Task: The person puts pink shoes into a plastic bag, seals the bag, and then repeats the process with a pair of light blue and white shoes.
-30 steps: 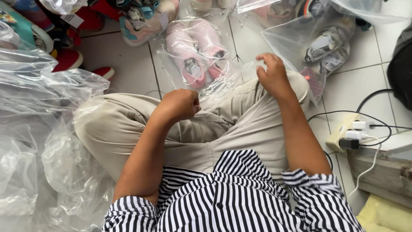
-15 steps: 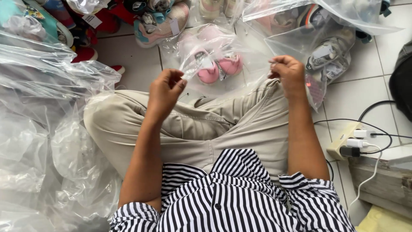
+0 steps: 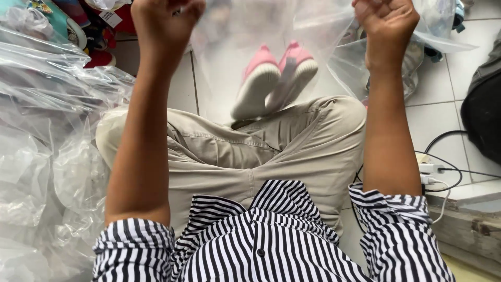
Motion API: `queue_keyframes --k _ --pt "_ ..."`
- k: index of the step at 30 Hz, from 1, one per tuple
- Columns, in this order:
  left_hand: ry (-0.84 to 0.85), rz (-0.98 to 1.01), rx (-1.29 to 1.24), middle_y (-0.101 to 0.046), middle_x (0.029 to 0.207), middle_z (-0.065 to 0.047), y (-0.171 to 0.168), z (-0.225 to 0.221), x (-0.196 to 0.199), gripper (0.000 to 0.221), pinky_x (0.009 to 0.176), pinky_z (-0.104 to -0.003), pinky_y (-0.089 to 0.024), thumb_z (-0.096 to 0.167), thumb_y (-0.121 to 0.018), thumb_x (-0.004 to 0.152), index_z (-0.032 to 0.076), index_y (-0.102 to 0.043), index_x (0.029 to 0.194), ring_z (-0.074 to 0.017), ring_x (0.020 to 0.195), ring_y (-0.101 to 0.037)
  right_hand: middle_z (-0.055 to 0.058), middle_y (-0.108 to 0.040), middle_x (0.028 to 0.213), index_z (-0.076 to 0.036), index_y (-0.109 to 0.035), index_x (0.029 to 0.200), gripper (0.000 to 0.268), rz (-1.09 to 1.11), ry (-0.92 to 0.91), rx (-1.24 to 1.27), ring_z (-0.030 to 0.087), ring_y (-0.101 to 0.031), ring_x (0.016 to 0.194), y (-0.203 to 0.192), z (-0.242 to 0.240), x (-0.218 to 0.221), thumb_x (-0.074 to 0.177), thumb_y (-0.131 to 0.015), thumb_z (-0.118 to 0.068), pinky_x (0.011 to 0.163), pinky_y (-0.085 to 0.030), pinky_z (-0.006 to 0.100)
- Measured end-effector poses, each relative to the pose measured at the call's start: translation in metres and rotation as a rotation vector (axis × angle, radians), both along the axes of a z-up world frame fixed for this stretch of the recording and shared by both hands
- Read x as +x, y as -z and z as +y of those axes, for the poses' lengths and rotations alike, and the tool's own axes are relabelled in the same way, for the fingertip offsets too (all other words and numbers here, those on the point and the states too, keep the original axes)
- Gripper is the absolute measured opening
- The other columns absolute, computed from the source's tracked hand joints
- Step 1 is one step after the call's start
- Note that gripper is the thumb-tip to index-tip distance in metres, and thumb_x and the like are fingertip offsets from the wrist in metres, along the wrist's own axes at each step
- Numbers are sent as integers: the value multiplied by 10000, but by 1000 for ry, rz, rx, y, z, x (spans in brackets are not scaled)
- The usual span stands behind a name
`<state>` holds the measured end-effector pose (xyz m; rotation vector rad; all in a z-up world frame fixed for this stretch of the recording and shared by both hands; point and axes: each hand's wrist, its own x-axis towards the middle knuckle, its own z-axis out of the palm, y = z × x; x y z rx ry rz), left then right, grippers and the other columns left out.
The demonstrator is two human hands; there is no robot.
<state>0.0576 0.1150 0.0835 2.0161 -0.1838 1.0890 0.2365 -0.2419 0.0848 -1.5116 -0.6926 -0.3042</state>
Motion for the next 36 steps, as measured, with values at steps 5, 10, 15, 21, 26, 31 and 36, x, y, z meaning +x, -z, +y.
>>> queue_keyframes --k 5,10,15,21,26,31,36 --pt "-37 25 77 -697 991 -96 0 3 -8 147 849 -381 -542 -105 -777 922 -3 -672 940 -236 956 -644 146 -692 727 -32 -580 798 351 -150 211 142 251 -723 666 -6 -17 23 909 -901 60 653 -707 460" --pt "-62 95 170 -666 1121 -134 17 1 -28 144 939 -433 -416 -104 -728 957 17 -661 915 -313 1072 -553 98 -543 966 4 -640 979 187 -286 127 -201 249 -539 902 6 -27 -38 1045 -710 163 855 -461 382" --pt "64 716 -35 -735 900 -8 80 9 -44 164 725 -330 -438 126 -591 1093 109 -663 947 -158 790 -616 106 -705 815 -129 -546 1012 161 699 -187 -54 234 -774 830 116 -26 -39 1080 -608 -261 801 -644 304" --pt "-32 1405 60 -734 676 -94 127 -3 -27 133 722 -456 -570 93 -595 963 79 -712 902 -292 616 -762 138 -728 811 -94 -563 1077 122 982 -71 -525 235 -785 766 166 -10 -22 1077 -557 -216 741 -642 384" --pt "-154 1586 303 -695 627 -211 237 28 7 136 593 -523 -567 11 -643 823 14 -776 796 -388 592 -734 163 -720 763 -82 -610 1039 144 975 -130 -604 259 -772 658 186 9 -5 1040 -631 -224 660 -652 444" --pt "-346 1458 674 -744 744 -220 237 14 6 184 703 -614 -461 -24 -694 740 30 -788 888 -426 697 -732 69 -675 766 -54 -657 979 138 861 -264 -467 132 -712 673 180 9 -15 1043 -688 -172 695 -655 337" --pt "-141 466 308 -686 970 -155 162 -84 22 145 794 -452 -528 64 -759 885 64 -735 1028 -368 888 -693 70 -648 773 2 -682 980 163 770 -294 -454 116 -672 729 172 0 -25 1052 -698 -144 732 -625 295"
